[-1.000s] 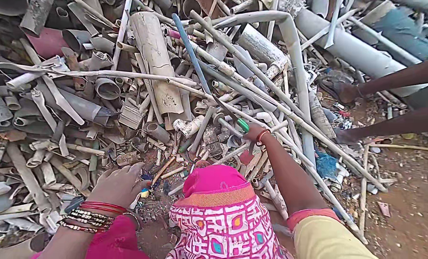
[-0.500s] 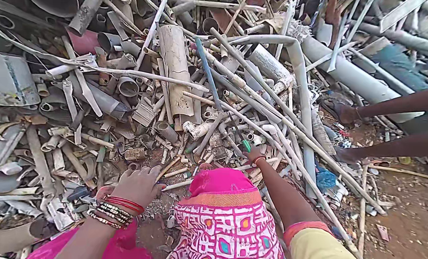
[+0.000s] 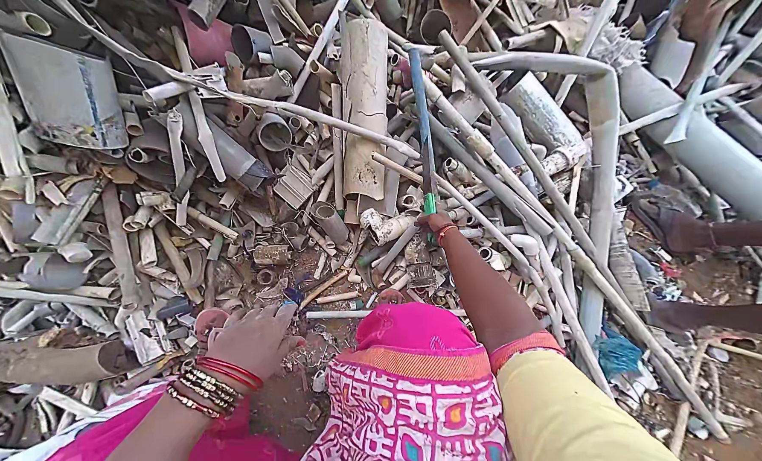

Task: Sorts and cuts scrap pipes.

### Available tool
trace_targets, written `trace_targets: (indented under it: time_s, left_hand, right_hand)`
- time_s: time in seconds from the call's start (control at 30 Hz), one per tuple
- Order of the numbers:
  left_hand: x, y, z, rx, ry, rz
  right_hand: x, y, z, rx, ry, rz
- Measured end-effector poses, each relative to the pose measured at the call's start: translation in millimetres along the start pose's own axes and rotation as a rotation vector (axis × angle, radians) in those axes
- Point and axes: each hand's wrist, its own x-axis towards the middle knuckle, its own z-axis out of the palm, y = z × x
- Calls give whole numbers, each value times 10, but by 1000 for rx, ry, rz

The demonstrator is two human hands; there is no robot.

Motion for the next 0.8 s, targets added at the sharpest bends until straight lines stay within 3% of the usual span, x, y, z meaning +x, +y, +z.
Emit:
trace_targets:
  time_s: [0.1, 0.23, 0.33, 0.47, 0.57, 0.63, 0.8]
  left_hand:
    - [-7, -52, -78, -1, 8, -17]
    - [-51, 49, -176, 9, 11, -21]
    - [-80, 115, -226, -143, 102, 4]
    - [-49, 212, -209, -859, 245, 67]
    - [-106, 386, -147, -1540, 178, 27]
    - [-145, 427, -91, -1789, 165, 65]
    - [-114, 268, 36, -2208, 388, 196]
  right_hand:
    - [-320, -268, 65, -43, -12, -133]
    - [-1155, -743, 100, -122, -122, -419]
    - [-1737, -1002, 74, -141, -201, -648]
    - [-2516, -1310, 63, -77, -367, -753]
    - [-2960, -1363, 155, -17, -482, -770]
    - [-3223, -1229, 280, 6, -570, -774]
    - [-3495, -776, 522, -101, -783, -777]
